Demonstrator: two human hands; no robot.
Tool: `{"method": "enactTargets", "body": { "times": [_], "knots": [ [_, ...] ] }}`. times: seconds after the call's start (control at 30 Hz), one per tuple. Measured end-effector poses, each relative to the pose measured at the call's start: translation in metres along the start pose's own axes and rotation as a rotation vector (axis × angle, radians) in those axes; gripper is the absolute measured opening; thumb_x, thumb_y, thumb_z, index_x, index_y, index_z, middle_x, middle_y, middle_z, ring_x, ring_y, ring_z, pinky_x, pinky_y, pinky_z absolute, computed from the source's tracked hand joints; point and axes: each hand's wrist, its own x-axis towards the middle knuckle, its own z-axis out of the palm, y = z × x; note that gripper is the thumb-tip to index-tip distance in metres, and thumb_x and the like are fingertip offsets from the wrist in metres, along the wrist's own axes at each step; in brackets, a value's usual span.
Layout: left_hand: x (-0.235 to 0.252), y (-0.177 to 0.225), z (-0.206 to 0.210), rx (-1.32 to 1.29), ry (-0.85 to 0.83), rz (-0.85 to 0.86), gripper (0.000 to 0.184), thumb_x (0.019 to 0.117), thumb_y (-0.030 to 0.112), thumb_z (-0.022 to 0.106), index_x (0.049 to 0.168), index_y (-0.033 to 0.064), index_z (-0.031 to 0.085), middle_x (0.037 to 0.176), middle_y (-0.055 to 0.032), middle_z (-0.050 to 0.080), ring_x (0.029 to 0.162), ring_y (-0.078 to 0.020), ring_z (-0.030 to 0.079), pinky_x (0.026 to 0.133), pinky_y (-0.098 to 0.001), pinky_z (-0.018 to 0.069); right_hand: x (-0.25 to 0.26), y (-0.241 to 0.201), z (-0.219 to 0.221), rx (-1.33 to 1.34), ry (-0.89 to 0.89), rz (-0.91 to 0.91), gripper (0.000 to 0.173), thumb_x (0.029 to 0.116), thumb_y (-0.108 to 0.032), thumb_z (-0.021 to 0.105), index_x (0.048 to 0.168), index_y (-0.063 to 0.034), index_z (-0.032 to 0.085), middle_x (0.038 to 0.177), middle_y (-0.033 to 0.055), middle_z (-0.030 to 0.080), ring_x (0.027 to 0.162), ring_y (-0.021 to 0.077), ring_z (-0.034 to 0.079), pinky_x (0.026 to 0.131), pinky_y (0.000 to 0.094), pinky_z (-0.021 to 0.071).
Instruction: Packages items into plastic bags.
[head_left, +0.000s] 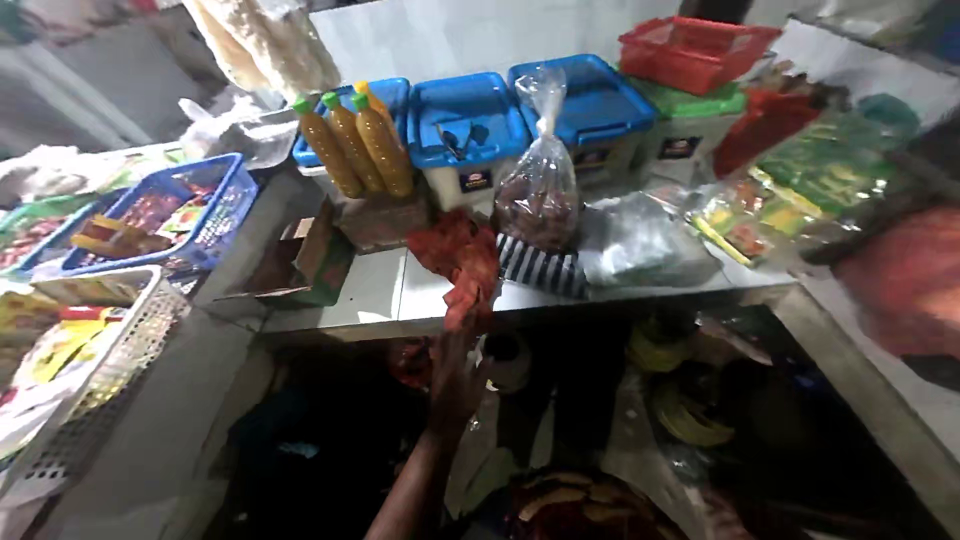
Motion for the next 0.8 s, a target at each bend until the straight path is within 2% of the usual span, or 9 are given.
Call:
{"method": "enactTargets", "body": {
  "times": [0.03,0.07,0.13,0.23,0.3,0.37,0.5,0.67,0.8],
  "knots": [
    [0.013,-0.001,0.002,0.026,0.021,0.009,0.063,0.0936,0.043,0.071,0.148,0.0164,0.054,0.152,-0.0185,0.048,0.138,-0.0334,0.051,0.11,-0.0505,0.0485,0.026,-0.015,-0.016,-0.08,0.086,-0.153,0.047,0.1144,-0.024,0.027,0.148,0.0042,0.044,0.143,0.0244,0.056,0.129,0.0347,0.059,0.109,0.048,0.0455],
    [0.028,-0.002,0.006,0.047,0.035,0.019,0.059,0.0949,0.044,0.068,0.147,0.0203,0.056,0.155,-0.0169,0.046,0.136,-0.0312,0.053,0.106,-0.0492,0.051,0.065,-0.02,-0.036,-0.138,0.164,-0.392,0.047,0.113,-0.027,0.035,0.141,0.0068,0.051,0.13,0.026,0.063,0.113,0.0348,0.066,0.097,0.0503,0.0541],
    [0.067,-0.003,0.014,0.063,0.036,0.044,0.053,0.0968,0.044,0.065,0.145,0.024,0.058,0.158,-0.0146,0.043,0.131,-0.027,0.058,0.101,-0.0458,0.0559,0.122,-0.059,-0.064,-0.155,0.34,-0.716,0.048,0.1063,-0.039,0.052,0.133,0.0003,0.062,0.116,0.0213,0.07,0.098,0.0309,0.071,0.087,0.0536,0.0589],
    [0.132,-0.005,0.025,0.125,-0.108,0.035,0.055,0.0985,0.042,0.061,0.151,0.0271,0.051,0.168,-0.0107,0.026,0.135,-0.0306,0.055,0.101,-0.0483,0.0543,0.115,-0.156,-0.057,-0.138,0.345,-0.742,0.045,0.1051,-0.037,0.056,0.14,-0.0079,0.059,0.12,0.0148,0.07,0.102,0.0255,0.07,0.088,0.0497,0.0589],
    [0.176,-0.014,0.038,0.185,-0.133,0.073,0.06,0.0956,0.043,0.063,0.153,0.0291,0.05,0.169,-0.0112,0.025,0.127,-0.0346,0.061,0.093,-0.0506,0.0583,0.102,-0.212,-0.037,-0.123,0.366,-0.803,0.042,0.1051,-0.033,0.057,0.138,-0.0074,0.06,0.121,0.0136,0.07,0.103,0.0241,0.07,0.089,0.0471,0.0588],
    [0.21,-0.021,0.048,0.234,-0.285,0.035,0.063,0.0964,0.044,0.062,0.155,0.0331,0.045,0.169,-0.0127,0.022,0.124,-0.0392,0.061,0.09,-0.0556,0.0577,0.101,-0.248,-0.016,-0.162,0.439,-0.906,0.042,0.1036,-0.03,0.06,0.138,-0.0051,0.061,0.125,0.0145,0.069,0.11,0.0235,0.068,0.097,0.0441,0.0564],
    [0.238,-0.037,0.05,0.264,-0.421,0.019,0.054,0.0935,0.043,0.063,0.146,0.0331,0.053,0.156,-0.0146,0.045,0.117,-0.0393,0.065,0.087,-0.0588,0.058,0.117,-0.301,0.015,-0.416,0.541,-1.076,0.05,0.0959,-0.035,0.069,0.141,-0.0136,0.061,0.142,0.0125,0.061,0.132,0.0299,0.057,0.11,0.0506,0.0489],
    [0.25,-0.053,0.029,0.25,-0.427,0.024,0.046,0.0919,0.032,0.066,0.137,0.0307,0.059,0.147,-0.0096,0.055,0.108,-0.0379,0.068,0.079,-0.0594,0.0594,0.164,-0.343,0.028,-0.655,0.522,-1.355,0.053,0.0936,-0.048,0.065,0.141,-0.0223,0.064,0.154,0.0133,0.051,0.148,0.0384,0.038,0.121,0.0587,0.0314],
    [0.237,-0.089,0.003,0.303,-0.322,0.0,0.043,0.0927,0.025,0.066,0.135,0.0313,0.061,0.137,-0.0062,0.062,0.11,-0.034,0.068,0.081,-0.0579,0.0594,0.2,-0.358,0.03,-0.774,0.645,-1.45,0.037,0.0953,-0.042,0.061,0.131,-0.0371,0.068,0.148,0.003,0.058,0.141,0.0354,0.049,0.108,0.0626,0.0424]
  ]
}}
